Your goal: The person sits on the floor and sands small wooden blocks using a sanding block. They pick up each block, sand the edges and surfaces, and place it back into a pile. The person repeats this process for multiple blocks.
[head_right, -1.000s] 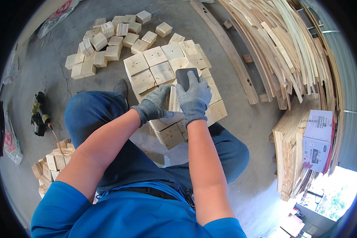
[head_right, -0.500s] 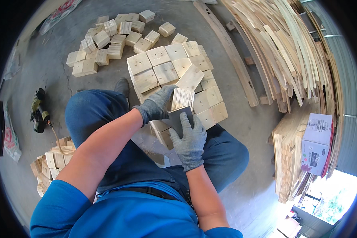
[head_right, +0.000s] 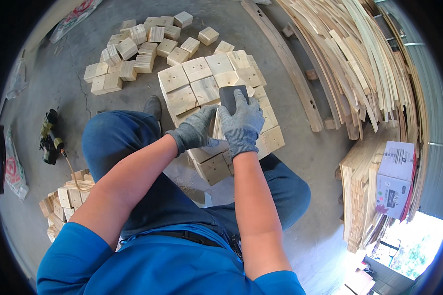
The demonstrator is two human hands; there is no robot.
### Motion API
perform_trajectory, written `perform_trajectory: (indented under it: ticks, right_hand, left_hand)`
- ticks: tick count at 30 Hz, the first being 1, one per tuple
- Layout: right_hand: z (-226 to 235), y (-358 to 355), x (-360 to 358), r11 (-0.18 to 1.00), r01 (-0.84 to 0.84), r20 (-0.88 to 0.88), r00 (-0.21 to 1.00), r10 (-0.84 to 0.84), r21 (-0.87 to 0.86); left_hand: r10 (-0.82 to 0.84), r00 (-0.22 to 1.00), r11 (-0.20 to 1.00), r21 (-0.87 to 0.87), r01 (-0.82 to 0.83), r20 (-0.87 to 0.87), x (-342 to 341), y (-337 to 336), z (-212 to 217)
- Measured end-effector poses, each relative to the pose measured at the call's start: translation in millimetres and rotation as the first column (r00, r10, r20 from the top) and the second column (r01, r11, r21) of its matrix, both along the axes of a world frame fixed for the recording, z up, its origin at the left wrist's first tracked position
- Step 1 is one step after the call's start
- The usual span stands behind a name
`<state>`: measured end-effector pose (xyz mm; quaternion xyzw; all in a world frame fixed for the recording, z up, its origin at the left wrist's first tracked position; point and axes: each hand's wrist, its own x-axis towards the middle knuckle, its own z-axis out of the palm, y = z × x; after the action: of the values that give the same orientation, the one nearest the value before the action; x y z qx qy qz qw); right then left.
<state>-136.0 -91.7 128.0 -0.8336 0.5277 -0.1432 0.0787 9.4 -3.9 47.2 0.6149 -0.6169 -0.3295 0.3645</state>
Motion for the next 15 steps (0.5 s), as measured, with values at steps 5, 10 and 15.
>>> perform_trajectory:
  ticks: [5, 10, 15]
  right_hand:
    - [0.7, 21.1, -11.6, 0.997, -0.048, 0.019, 0.999, 0.049, -0.067]
    - [13.8, 81.9, -41.0, 0.990, -0.138, 0.004, 0.990, 0.138, 0.012]
    - [8.9, 122.7, -77.9, 0.977, -0.214, -0.002, 0.977, 0.214, -0.014]
  left_hand:
    - [-0.012, 0.999, 1.000, 0.007, 0.012, 0.034, -1.0, 0.9, 1.1]
    - [-0.057, 0.998, 0.995, 0.079, 0.057, 0.005, 4.1, -0.6, -4.3]
    - [-0.071, 0.997, 0.996, 0.058, 0.071, 0.009, 2.8, 0.3, 0.5]
